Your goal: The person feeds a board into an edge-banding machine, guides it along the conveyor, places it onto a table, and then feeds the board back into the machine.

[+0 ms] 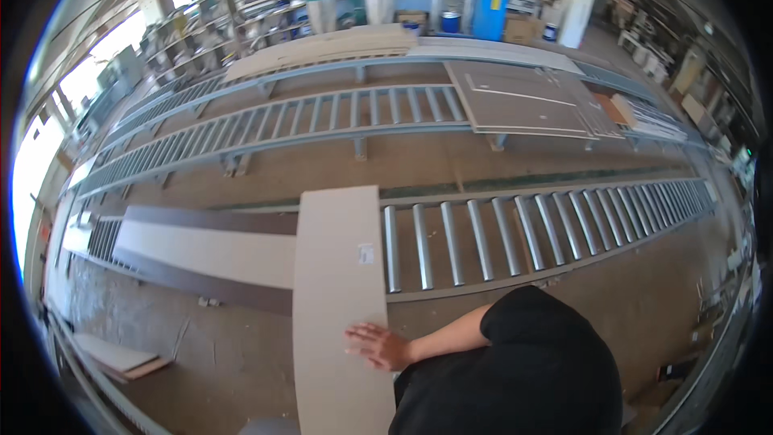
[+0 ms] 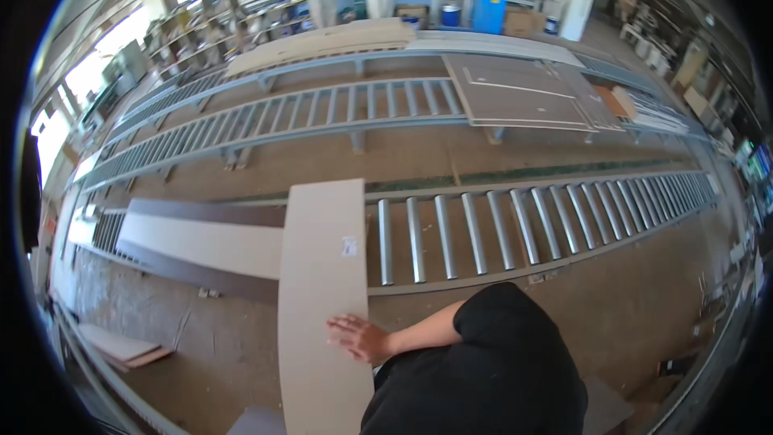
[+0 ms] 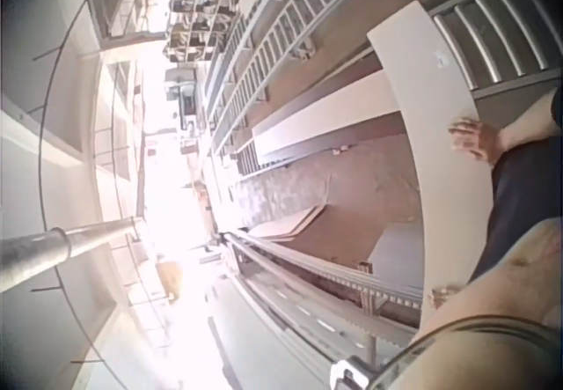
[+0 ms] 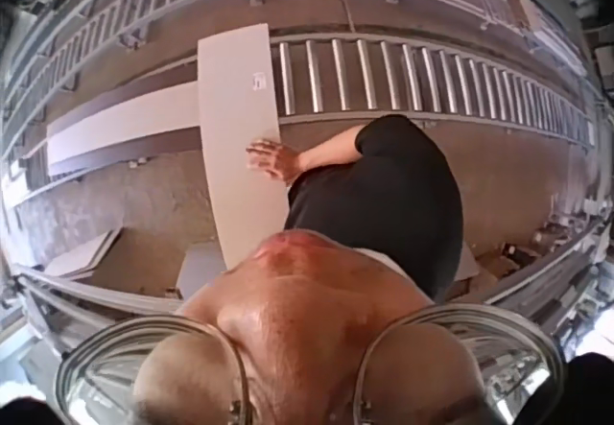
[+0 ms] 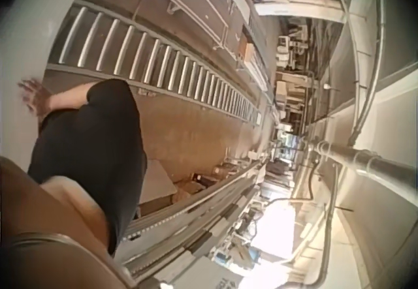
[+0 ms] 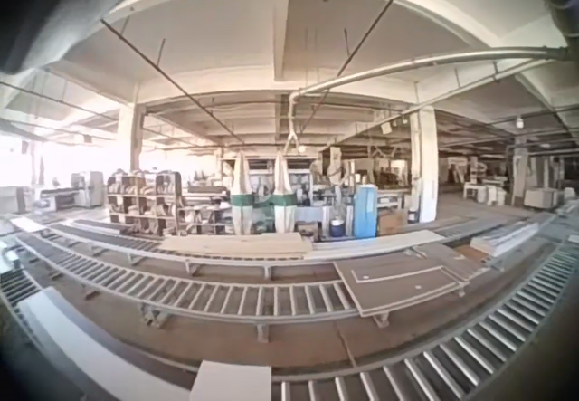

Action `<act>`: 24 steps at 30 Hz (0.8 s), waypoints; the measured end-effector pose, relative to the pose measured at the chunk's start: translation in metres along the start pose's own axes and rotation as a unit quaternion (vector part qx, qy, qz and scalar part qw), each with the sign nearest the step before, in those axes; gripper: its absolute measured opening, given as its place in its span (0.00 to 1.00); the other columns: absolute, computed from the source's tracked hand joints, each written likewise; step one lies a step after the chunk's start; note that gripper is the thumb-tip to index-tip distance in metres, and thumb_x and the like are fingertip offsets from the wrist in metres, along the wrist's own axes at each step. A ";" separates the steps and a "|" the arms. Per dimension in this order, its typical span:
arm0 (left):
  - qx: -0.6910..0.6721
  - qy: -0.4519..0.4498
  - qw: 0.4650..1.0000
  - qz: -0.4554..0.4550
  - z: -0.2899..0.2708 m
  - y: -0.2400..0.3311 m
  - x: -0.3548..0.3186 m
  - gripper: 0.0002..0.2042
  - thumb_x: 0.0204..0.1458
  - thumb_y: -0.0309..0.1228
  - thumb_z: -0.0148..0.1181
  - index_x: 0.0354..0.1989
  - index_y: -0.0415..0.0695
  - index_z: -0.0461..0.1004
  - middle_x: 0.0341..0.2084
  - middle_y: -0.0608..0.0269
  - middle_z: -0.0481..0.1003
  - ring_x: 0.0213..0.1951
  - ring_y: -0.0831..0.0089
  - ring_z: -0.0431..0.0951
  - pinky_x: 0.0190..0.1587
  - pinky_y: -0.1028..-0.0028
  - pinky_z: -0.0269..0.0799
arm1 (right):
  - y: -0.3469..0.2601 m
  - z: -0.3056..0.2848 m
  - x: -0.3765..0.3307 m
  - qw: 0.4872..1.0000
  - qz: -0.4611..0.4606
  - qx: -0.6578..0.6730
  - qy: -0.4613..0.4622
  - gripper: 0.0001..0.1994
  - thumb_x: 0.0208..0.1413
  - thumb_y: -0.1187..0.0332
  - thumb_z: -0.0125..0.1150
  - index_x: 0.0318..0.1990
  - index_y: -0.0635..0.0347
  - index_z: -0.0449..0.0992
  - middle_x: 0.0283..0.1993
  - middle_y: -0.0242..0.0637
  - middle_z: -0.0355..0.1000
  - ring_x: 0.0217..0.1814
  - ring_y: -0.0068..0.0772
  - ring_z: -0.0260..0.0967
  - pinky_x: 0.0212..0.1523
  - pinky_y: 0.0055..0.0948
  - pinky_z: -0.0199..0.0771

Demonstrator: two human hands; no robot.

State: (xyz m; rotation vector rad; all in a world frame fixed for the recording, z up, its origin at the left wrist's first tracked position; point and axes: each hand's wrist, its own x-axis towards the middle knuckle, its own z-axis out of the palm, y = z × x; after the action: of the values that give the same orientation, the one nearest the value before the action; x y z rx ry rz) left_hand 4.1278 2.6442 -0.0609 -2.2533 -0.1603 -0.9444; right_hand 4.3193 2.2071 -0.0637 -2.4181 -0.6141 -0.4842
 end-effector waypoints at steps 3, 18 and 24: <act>0.101 -0.023 0.995 -0.006 0.001 -0.022 -0.005 0.13 0.61 0.30 0.46 0.45 0.38 0.76 0.39 0.48 0.78 0.44 0.55 0.79 0.50 0.60 0.74 | -0.001 0.009 0.026 1.000 0.001 0.004 -0.011 0.25 0.52 0.69 0.55 0.61 0.56 0.72 0.73 0.50 0.58 0.75 0.51 0.54 0.74 0.48 0.52; -0.279 -0.238 0.891 -0.268 0.217 -0.078 -0.079 0.27 0.61 0.42 0.44 0.63 0.37 0.68 0.65 0.37 0.63 0.66 0.40 0.62 0.68 0.49 0.55 | -0.026 0.083 0.150 0.998 -0.021 -0.060 0.019 0.22 0.51 0.70 0.56 0.57 0.57 0.76 0.69 0.50 0.65 0.72 0.50 0.61 0.73 0.47 0.55; -0.237 -0.169 0.933 -0.210 0.253 -0.082 -0.045 0.27 0.65 0.46 0.42 0.67 0.43 0.66 0.67 0.42 0.63 0.69 0.46 0.58 0.70 0.50 0.51 | -0.031 0.114 0.195 0.998 -0.023 -0.063 0.021 0.23 0.51 0.69 0.56 0.57 0.57 0.75 0.69 0.50 0.64 0.72 0.51 0.60 0.72 0.47 0.56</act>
State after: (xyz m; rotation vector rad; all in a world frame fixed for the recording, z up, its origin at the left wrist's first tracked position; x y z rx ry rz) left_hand 4.2148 2.8733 -0.1744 -2.8971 -0.6513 -0.8613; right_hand 4.4866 2.3612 -0.0446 -2.5092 -0.6391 -0.6082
